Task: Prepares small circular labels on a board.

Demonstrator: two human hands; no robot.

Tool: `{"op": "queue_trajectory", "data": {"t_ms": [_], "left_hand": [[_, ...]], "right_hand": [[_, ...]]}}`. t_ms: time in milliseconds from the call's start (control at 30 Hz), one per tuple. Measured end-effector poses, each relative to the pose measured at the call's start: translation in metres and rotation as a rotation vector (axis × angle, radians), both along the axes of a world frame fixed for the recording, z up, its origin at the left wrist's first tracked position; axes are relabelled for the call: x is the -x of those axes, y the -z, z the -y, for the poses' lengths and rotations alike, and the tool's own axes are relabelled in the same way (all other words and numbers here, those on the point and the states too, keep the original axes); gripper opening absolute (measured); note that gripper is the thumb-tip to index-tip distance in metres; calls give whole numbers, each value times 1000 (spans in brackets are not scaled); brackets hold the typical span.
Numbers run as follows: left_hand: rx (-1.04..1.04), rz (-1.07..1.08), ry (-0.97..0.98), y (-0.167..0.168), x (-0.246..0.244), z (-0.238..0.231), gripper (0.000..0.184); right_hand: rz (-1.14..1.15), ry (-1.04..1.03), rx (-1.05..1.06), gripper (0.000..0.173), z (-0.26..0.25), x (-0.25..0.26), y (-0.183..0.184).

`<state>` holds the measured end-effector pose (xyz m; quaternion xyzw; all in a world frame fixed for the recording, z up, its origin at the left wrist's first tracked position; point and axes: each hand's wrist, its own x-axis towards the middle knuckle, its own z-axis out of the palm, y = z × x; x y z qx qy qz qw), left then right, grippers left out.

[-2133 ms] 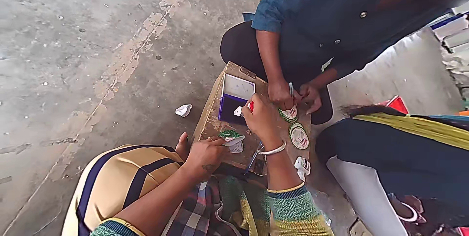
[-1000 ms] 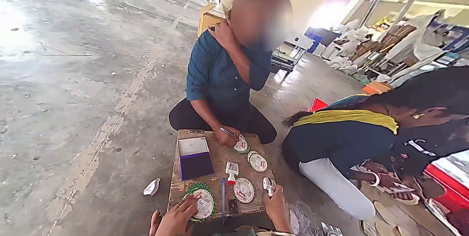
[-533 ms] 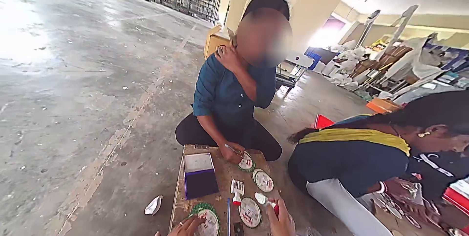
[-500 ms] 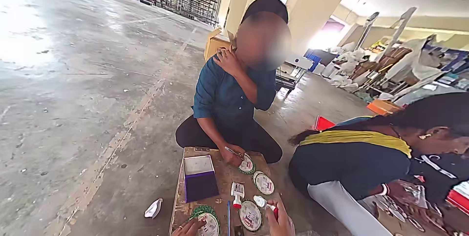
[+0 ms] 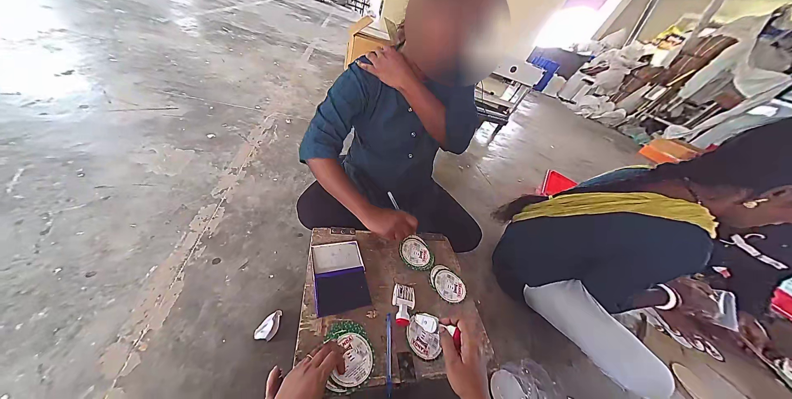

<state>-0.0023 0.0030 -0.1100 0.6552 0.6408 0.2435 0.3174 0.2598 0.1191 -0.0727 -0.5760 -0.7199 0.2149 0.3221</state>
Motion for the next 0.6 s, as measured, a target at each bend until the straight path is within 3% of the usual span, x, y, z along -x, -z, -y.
{"op": "queue_trajectory", "data": {"t_ms": [133,300,400,500,600], "left_hand": [[-57,1,42,4,1,1,31],[-50,-13,46,4,4,2,45],[-43,-21,39,1,1,1,40],[-58,-44,40,6,-4,5,34],[-71,-61,53,11,-4,6,33]], "right_hand": [[13,-44,-52,31,3,1,-3],[21,-80,-107,30,7,-1,-10],[59,-88,-128,31,14,-2,-19],[201,-190,-168,28,35,-22,-50],[375,-307,-142,25,54,-62,-114]]}}
